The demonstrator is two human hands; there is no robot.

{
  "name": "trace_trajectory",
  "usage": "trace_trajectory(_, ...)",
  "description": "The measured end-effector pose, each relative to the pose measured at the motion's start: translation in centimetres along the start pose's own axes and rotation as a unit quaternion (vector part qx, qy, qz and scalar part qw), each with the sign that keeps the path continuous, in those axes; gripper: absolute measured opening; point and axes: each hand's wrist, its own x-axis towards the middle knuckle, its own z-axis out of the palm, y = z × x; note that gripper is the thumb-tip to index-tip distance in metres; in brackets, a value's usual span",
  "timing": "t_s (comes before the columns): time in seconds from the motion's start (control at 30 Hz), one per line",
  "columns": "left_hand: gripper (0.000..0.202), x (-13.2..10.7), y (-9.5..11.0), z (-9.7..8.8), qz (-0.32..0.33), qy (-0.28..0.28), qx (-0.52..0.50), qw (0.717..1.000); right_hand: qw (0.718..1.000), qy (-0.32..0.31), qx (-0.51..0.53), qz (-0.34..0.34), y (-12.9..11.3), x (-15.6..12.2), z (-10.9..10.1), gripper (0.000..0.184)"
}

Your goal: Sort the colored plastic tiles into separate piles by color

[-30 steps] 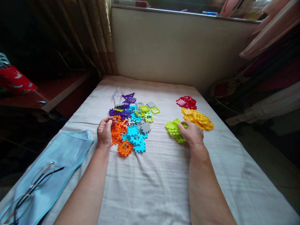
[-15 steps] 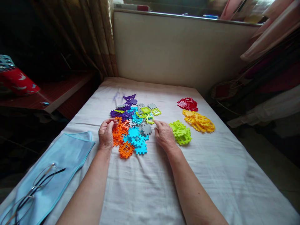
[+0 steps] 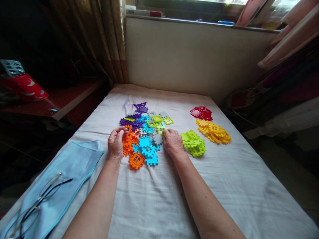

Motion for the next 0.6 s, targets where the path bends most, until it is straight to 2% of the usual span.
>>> trace_trajectory(0.13,0.025,0.1,0.0,-0.1,0.001,0.0,0.0,1.0,0.999,0.026,0.018,-0.018,0.1,-0.8,0.2,0.025)
trace_trajectory(0.3,0.025,0.0,-0.1,-0.1,0.005,-0.002,0.008,1.0,0.989,0.13,0.064,-0.024,1.5,-2.9,0.3,0.018)
trace_trajectory(0.4,0.025,0.0,-0.2,-0.1,0.013,-0.001,0.014,1.0,0.982,0.17,0.085,-0.021,3.8,-3.6,-0.9,0.016)
trace_trajectory(0.5,0.026,0.1,-0.3,-0.1,0.018,-0.003,0.017,1.0,0.979,0.186,0.077,0.04,6.9,-3.8,-2.3,0.019)
trace_trajectory(0.6,0.026,0.1,-0.2,-0.1,0.015,-0.003,0.017,1.0,0.975,0.191,0.057,0.099,9.7,-4.2,-2.7,0.021)
